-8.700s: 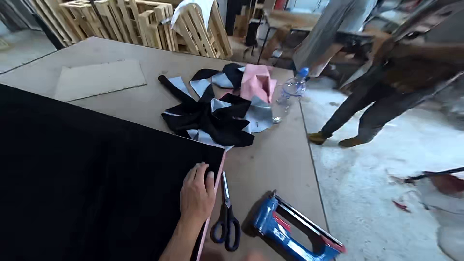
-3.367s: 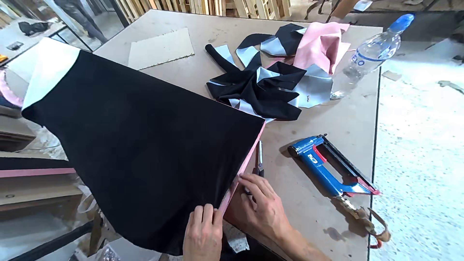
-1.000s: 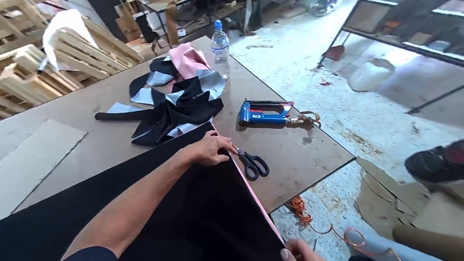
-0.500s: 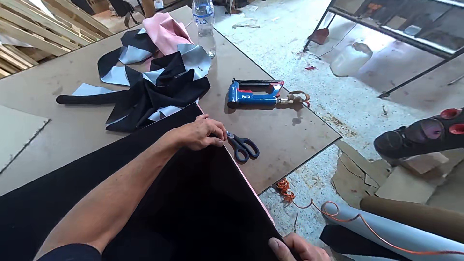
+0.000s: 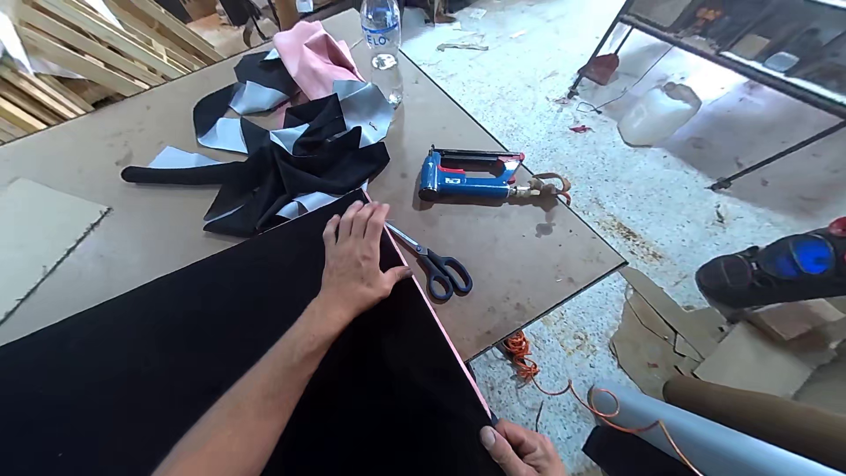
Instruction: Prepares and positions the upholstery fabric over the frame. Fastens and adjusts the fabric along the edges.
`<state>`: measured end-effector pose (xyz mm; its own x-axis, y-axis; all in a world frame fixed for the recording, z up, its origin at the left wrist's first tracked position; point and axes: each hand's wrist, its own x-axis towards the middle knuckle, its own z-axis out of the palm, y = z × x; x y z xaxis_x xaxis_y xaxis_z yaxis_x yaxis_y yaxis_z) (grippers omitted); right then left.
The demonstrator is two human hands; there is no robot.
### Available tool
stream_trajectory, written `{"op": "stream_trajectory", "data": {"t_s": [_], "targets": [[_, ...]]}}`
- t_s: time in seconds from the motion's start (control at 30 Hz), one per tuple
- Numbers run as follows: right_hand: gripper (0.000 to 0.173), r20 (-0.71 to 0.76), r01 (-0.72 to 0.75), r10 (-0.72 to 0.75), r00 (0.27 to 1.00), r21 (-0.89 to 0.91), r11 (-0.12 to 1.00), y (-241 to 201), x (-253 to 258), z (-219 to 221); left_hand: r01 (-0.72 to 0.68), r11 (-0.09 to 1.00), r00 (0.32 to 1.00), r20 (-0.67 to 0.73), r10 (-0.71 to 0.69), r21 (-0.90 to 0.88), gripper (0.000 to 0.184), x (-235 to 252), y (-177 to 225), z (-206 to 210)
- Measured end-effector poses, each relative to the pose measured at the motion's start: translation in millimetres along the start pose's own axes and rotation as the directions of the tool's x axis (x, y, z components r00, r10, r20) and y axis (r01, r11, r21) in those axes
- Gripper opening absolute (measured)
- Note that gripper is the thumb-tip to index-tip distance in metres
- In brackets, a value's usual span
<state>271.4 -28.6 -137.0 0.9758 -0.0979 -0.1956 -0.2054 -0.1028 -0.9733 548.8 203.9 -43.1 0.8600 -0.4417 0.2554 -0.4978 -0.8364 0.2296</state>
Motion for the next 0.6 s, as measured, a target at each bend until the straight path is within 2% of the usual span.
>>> {"op": "stream_trajectory", "data": {"t_s": [0.03, 0.1, 0.2, 0.33, 0.4, 0.47, 0.5, 0.53, 0.6], "targets": [[0.04, 0.024, 0.026, -0.027, 0.999, 0.028, 0.999, 4.7, 2.1, -1.7, 0.081, 0.997, 0.996, -0.034, -0.081, 0.003, 0.099, -10.1, 2.9, -0.3], [0.042, 0.076, 0.058, -0.064, 0.995, 0.087, 0.995, 13.3, 8.2, -3.8, 0.204, 0.979, 0.979, 0.024, -0.204, 0.024, 0.091, -26.5, 8.0, 1.4], [0.044, 0.167, 0.069, -0.093, 0.982, 0.143, 0.987, 18.5, 16.1, -8.2, 0.291, 0.956, 0.937, 0.191, -0.294, 0.046, 0.084, -35.6, 26.7, 14.0], [0.042, 0.25, 0.039, -0.061, 0.966, 0.094, 0.995, 18.2, 24.6, -19.1, 0.404, 0.908, 0.862, 0.285, -0.418, 0.109, 0.084, -32.4, 68.9, 32.6], [0.045, 0.332, 0.06, -0.05, 0.942, -0.019, 0.998, 17.8, 32.6, -25.9, 0.438, 0.897, 0.832, 0.348, -0.431, 0.065, 0.087, -28.0, 81.7, 38.5], [0.045, 0.484, 0.103, 0.006, 0.875, -0.199, 0.975, 1.6, 50.6, -42.3, 0.471, 0.882, 0.79, 0.441, -0.426, 0.007, 0.087, -20.7, 86.8, 48.6], [0.04, 0.539, 0.143, 0.042, 0.841, -0.296, 0.944, -16.8, 64.9, -55.5, 0.478, 0.878, 0.774, 0.477, -0.418, -0.007, 0.087, -17.0, 86.3, 53.5], [0.032, 0.544, 0.22, 0.028, 0.838, -0.385, 0.896, -39.9, 84.4, -73.0, 0.479, 0.878, 0.766, 0.495, -0.411, -0.013, 0.089, -14.1, 84.1, 58.1], [0.022, 0.442, 0.42, -0.179, 0.879, -0.54, 0.73, -84.8, 145.7, -106.2, 0.475, 0.88, 0.775, 0.483, -0.408, -0.019, 0.092, -13.7, 79.6, 65.3]]}}
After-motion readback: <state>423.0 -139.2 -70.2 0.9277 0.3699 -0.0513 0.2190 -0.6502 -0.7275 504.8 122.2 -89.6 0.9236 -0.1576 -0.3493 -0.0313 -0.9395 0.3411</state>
